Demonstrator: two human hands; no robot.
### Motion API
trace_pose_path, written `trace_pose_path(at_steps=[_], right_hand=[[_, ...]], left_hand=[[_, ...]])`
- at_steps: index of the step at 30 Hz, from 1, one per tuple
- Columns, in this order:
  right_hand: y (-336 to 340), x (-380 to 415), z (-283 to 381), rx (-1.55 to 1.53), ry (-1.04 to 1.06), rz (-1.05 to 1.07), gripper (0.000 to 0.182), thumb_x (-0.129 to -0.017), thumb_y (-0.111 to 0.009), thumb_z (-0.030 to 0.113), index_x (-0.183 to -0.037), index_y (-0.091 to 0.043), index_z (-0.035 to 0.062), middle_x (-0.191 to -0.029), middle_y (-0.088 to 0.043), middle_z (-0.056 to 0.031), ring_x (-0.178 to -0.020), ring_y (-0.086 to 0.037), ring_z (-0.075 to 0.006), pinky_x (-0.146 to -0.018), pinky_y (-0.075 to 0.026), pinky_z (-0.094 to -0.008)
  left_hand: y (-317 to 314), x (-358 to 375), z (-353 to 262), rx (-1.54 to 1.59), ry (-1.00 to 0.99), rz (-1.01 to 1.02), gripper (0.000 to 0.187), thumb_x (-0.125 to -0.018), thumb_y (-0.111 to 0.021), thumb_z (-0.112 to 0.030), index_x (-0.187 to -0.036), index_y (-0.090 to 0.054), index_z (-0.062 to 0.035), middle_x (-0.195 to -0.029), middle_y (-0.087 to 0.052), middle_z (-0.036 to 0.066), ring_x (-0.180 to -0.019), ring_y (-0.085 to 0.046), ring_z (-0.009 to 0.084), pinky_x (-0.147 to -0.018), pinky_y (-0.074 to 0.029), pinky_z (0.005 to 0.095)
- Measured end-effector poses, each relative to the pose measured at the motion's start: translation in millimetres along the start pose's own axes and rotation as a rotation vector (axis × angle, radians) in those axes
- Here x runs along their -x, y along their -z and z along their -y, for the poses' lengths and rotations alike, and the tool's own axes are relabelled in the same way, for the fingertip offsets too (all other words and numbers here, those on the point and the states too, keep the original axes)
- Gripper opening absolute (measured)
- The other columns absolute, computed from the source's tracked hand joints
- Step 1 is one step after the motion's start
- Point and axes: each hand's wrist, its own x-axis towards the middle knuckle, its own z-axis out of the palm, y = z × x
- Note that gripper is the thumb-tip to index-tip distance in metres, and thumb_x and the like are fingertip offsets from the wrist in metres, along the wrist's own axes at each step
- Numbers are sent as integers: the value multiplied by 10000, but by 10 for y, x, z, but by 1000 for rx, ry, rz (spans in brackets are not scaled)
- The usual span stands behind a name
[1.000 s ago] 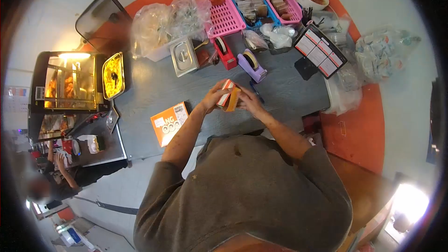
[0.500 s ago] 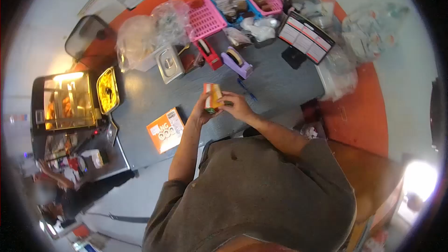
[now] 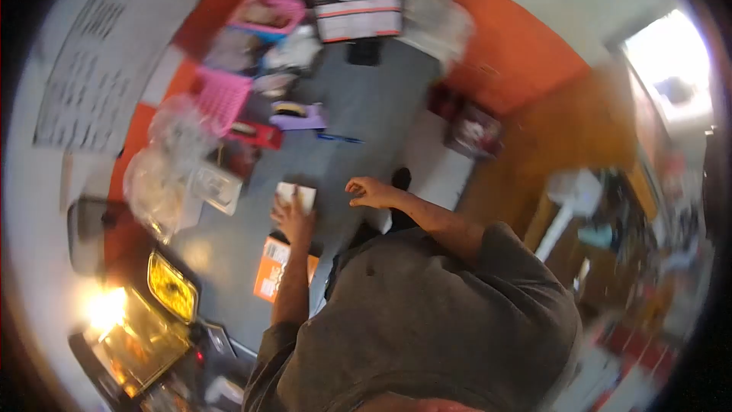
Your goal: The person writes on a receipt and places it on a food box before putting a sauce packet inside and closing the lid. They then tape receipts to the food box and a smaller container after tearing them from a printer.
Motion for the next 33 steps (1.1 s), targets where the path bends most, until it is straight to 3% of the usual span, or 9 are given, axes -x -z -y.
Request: trace_pose_path(at_steps=[2,6,11,17,19,20,22,28,33], right_hand=[[175,564,-102,-82,-120,-184,378,-828,-725,193,-1131,-564,36,-1147,-612,-145,-1029,-610,-220,-889,-482,-339],[543,2022,-700,219,-287,-1163,320,-791,-711,184,-1047,-626,12,-1074,-633,-156,-971,-617,-285,-887,-474,-381],[726,4293,-1206,569,-956,-2215,486,-766,-712,306,-1117,-562,5,-1030,-606,-203,-990,-566,-415,-884,-451,-474],[114,5562,-2214,-41,-1560,-2149,617,-847,-583,449,-1243,-495,-16,-1125,-576,-240,-1070,-555,-412,-914,-451,-505],[-390,5964,-3473,-106,-1523,-2146,585,-860,-562,449,-1236,-509,4,-1111,-587,-228,-1056,-567,-404,-892,-464,-511],[-534,6334,-4234,-927,-987,-2012,853,-786,-569,591,-1366,-390,-8,-1361,-466,-143,-1264,-404,-337,-969,-384,-470],[-751,5906,-3120,-1148,-688,-1607,694,-767,-643,447,-1393,-381,300,-1361,-419,-33,-1293,-286,-323,-929,-332,-552],[-593,5857,-2613,-658,-661,-1183,549,-763,-711,252,-1244,-551,42,-1165,-606,-64,-1130,-505,-223,-943,-384,-412],[-443,5676,-1103,-680,-300,-1229,374,-784,-710,171,-1081,-616,-35,-984,-675,-124,-872,-638,-200,-802,-483,-313]], left_hand=[[193,2,-157,-115,69,84,822,-771,-677,-519,-1466,-286,-318,-1525,-199,178,-1378,-207,408,-993,-210,718],[-344,-58,203,-389,-179,-229,857,-795,-579,-641,-1489,-202,-308,-1543,-137,161,-1395,-140,448,-983,-120,773],[10,72,-296,-51,-220,-248,883,-769,-593,-660,-1465,-266,-225,-1508,-219,156,-1374,-234,378,-987,-176,727],[48,604,-1439,392,-756,-231,625,-782,-731,-336,-1268,-492,-26,-1234,-519,195,-1167,-475,355,-983,-353,487],[398,1125,-2192,639,-804,164,519,-792,-726,-244,-1214,-530,-13,-1177,-547,193,-1097,-507,358,-969,-372,449],[133,1202,-2369,578,-883,264,526,-795,-720,-245,-1231,-523,-25,-1177,-549,175,-1110,-497,345,-969,-367,445],[-220,1595,-2774,573,-969,360,512,-823,-694,-265,-1258,-512,-66,-1234,-536,164,-1174,-472,345,-1031,-338,429],[-323,2731,-3980,347,-1323,930,603,-854,-598,-522,-1238,-562,-58,-1283,-527,206,-1208,-474,374,-1022,-368,437],[60,3284,-4382,410,-901,1389,650,-869,-606,-508,-1328,-493,-63,-1292,-525,196,-1221,-480,332,-1025,-387,449]])
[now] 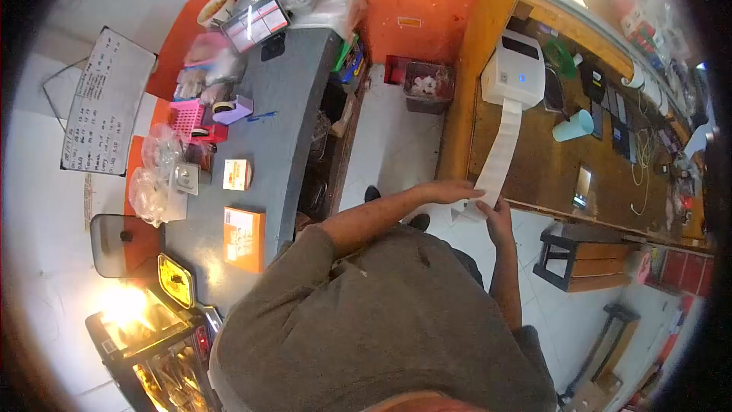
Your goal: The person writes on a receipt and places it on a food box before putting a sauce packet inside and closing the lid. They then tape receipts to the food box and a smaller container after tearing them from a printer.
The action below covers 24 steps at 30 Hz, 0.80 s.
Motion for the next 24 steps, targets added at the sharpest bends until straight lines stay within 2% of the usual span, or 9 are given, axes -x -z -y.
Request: trace_pose_path(at_steps=[1,3,5,6,8,9,15,20,24], right_hand=[[-164,189,281,-87,59,32,346,-791,-701,151,-1072,-616,-33,-977,-675,-123,-864,-639,-190,-795,-488,-311],[-356,440,561,16,155,-70,321,-813,-690,127,-1083,-604,-25,-987,-669,-119,-883,-635,-181,-797,-495,-314],[-418,589,616,-223,303,-119,315,-836,-686,124,-1104,-595,-14,-989,-665,-110,-893,-631,-183,-802,-497,-317],[-416,669,640,-194,279,-145,301,-854,-680,111,-1112,-589,-13,-993,-662,-99,-899,-625,-179,-799,-499,-325],[-485,849,760,-163,426,-153,321,-864,-672,99,-1144,-569,-20,-1021,-649,-94,-913,-619,-179,-807,-500,-328],[-495,972,864,-196,369,-115,333,-865,-672,96,-1159,-563,-15,-1039,-644,-96,-935,-613,-179,-825,-497,-330],[-558,1331,1154,-230,454,-111,338,-876,-637,37,-1193,-538,-25,-1062,-640,-95,-961,-609,-163,-821,-503,-304],[-593,1445,1154,-215,478,-104,319,-883,-639,52,-1178,-548,-28,-1031,-652,-100,-929,-619,-151,-794,-511,-292],[-618,1422,1066,-199,480,-64,275,-889,-647,86,-1135,-585,-20,-990,-659,-93,-885,-623,-138,-743,-515,-290]], left_hand=[[18,76,-160,-3,5,-2,650,-869,-606,-508,-1328,-493,-63,-1292,-525,196,-1221,-480,332,-1025,-387,449],[82,122,-458,494,-210,20,548,-889,-620,-403,-1292,-520,-46,-1224,-573,151,-1154,-539,267,-966,-445,413],[157,-167,-566,808,-397,6,432,-901,-617,-276,-1251,-545,-33,-1154,-610,103,-1076,-585,214,-916,-481,375],[230,-86,-837,826,-397,-8,400,-900,-607,-221,-1247,-544,-32,-1135,-621,93,-1044,-600,209,-904,-487,373],[388,159,-1321,853,-454,11,374,-911,-582,-167,-1257,-529,-37,-1110,-632,77,-992,-625,200,-857,-515,360],[399,208,-1440,864,-512,32,375,-922,-567,-168,-1271,-514,-43,-1103,-632,71,-972,-635,196,-822,-536,349],[283,699,-1784,950,-465,162,433,-937,-502,-165,-1344,-422,-41,-1143,-612,100,-991,-630,214,-856,-520,349],[209,1051,-1985,1058,-685,127,576,-941,-485,-212,-1437,-229,-70,-1248,-544,120,-1078,-578,213,-916,-480,371],[240,1475,-2289,952,-889,220,612,-939,-496,-229,-1449,-196,-71,-1291,-515,129,-1090,-569,226,-934,-464,365]])
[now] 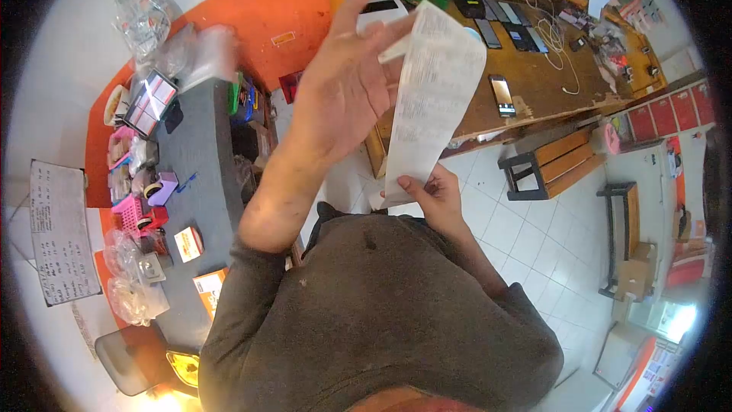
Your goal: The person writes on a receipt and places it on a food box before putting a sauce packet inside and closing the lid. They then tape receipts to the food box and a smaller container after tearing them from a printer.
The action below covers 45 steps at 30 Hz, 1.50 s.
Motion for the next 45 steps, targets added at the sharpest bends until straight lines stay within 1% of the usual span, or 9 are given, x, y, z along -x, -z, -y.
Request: trace_pose_path(at_steps=[6,9,13,18,25,28,31,33,45], right_hand=[[2,29,19,55,-7,37,244,-907,-641,145,-1088,-615,-16,-945,-670,-79,-841,-616,-113,-731,-499,-270],[-103,42,270,-33,-2,-25,248,-910,-638,153,-1087,-620,-20,-942,-672,-72,-831,-610,-103,-730,-488,-253],[-144,-109,522,-30,172,-185,261,-913,-631,152,-1110,-616,-20,-963,-672,-66,-840,-601,-91,-735,-479,-239],[-21,-417,680,-52,242,-247,253,-924,-612,157,-1110,-621,-15,-956,-661,-43,-851,-579,-74,-735,-469,-236],[55,-757,600,56,204,-253,236,-893,-651,155,-1063,-632,-8,-835,-664,-51,-709,-593,-104,-631,-477,-250],[135,-692,545,737,179,-408,205,-850,-703,167,-974,-638,18,-726,-634,-65,-615,-585,-145,-569,-468,-258],[51,-481,652,713,462,-474,231,-755,-767,73,-939,-634,36,-774,-644,-60,-649,-587,-114,-588,-456,-258],[8,-415,763,767,974,81,250,-696,-772,42,-902,-630,37,-836,-650,-73,-720,-623,-185,-653,-487,-314],[43,-287,513,713,658,-81,140,-710,-718,-18,-831,-650,-4,-779,-655,-84,-665,-631,-202,-653,-512,-280]], left_hand=[[-205,-193,-223,-321,-194,66,889,-852,-514,-631,-1494,-133,-149,-1440,-372,118,-1377,-283,296,-1088,-121,651],[225,-340,-68,-744,-455,-127,681,-929,-513,-366,-1483,-186,-145,-1410,-406,188,-1220,-485,299,-1015,-395,447],[1481,-250,633,-841,113,-204,708,-929,-558,-223,-1476,-136,-68,-1293,-499,130,-1058,-542,181,-869,-449,323],[577,929,827,-660,363,-24,800,-893,-623,-135,-1474,-78,-53,-1133,-620,181,-1037,-595,176,-866,-476,318],[298,1099,728,-958,261,-240,330,-835,-701,-47,-1139,-589,16,-901,-703,100,-805,-646,118,-711,-514,259],[303,1143,684,-1032,282,-336,164,-840,-702,-60,-985,-682,15,-854,-708,87,-780,-646,105,-667,-519,254],[284,1133,646,-1127,226,-376,128,-834,-704,-58,-944,-694,6,-796,-705,81,-738,-649,108,-630,-521,264],[310,1131,659,-1157,179,-370,124,-826,-706,-51,-937,-691,3,-770,-702,85,-710,-653,114,-612,-522,271],[573,1005,853,-1511,-154,-88,191,-757,-744,-66,-901,-635,-4,-772,-663,132,-666,-665,226,-601,-514,337]])
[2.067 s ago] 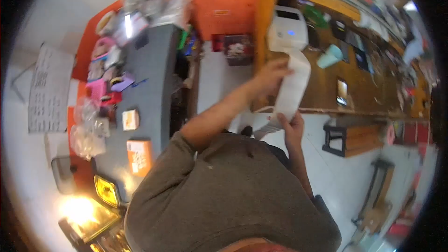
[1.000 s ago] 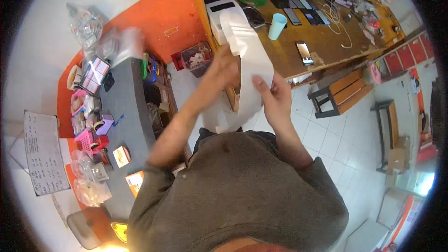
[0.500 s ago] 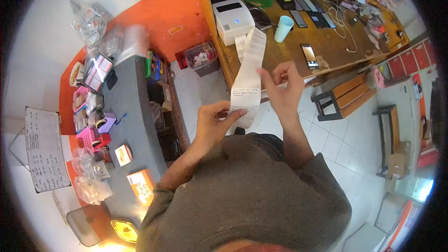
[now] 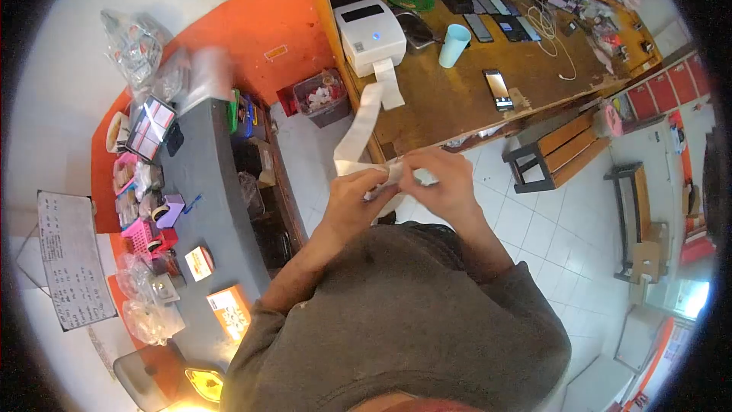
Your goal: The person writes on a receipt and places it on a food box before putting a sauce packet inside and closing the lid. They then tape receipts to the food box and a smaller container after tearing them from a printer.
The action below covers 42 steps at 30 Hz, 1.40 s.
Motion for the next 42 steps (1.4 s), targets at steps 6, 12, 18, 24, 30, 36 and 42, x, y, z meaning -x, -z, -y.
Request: trace_pose_path(at_steps=[6,12,18,24,30,36,42], right_hand=[[21,98,-386,-332,-567,-281,51,-819,-647,14,-845,-674,-21,-751,-664,-43,-755,-616,-82,-649,-501,-253],[22,-35,-350,-83,-308,-693,67,-808,-620,-42,-867,-644,-19,-810,-668,-83,-759,-635,-134,-653,-487,-243],[-380,-240,6,230,377,4,250,-698,-773,193,-890,-658,81,-1041,-651,-121,-1022,-598,-291,-874,-441,-445],[-1039,-574,205,-364,-82,241,257,-777,-756,179,-972,-673,33,-1307,-474,-131,-1251,-413,-258,-1001,-377,-385],[-2188,-761,505,-747,-68,502,172,-790,-700,-13,-960,-682,2,-1186,-541,-92,-1174,-464,-194,-945,-390,-292],[-4036,-722,722,-895,-547,808,233,-857,-667,168,-989,-667,-24,-906,-641,-32,-843,-547,-109,-742,-417,-259],[-5390,-107,987,-768,-801,1196,300,-817,-697,289,-972,-686,32,-825,-638,1,-794,-545,-76,-672,-397,-223]], left_hand=[[-122,21,204,106,305,144,237,-787,-747,-139,-943,-626,-9,-772,-657,122,-633,-643,227,-573,-503,328],[-60,-28,251,-471,173,-67,394,-802,-733,-175,-1140,-578,-44,-941,-645,185,-882,-633,255,-798,-488,356],[215,87,110,1237,653,-190,321,-935,-589,-223,-1158,-600,8,-1079,-651,132,-1018,-601,175,-887,-458,336],[781,392,332,578,399,-299,245,-980,-508,-158,-1115,-633,3,-1000,-681,47,-863,-594,91,-733,-484,258],[1453,1216,649,374,464,-383,388,-904,-633,-226,-1235,-567,-33,-1094,-657,132,-914,-625,192,-823,-481,338],[2345,3143,2034,-958,1297,-401,933,-596,-801,-510,-1398,-410,-238,-1347,-467,196,-1285,-374,379,-961,-395,521],[2999,4323,2686,-764,1458,-455,876,-612,-805,-389,-1388,-404,-324,-1402,-381,220,-1320,-303,404,-1039,-323,522]])
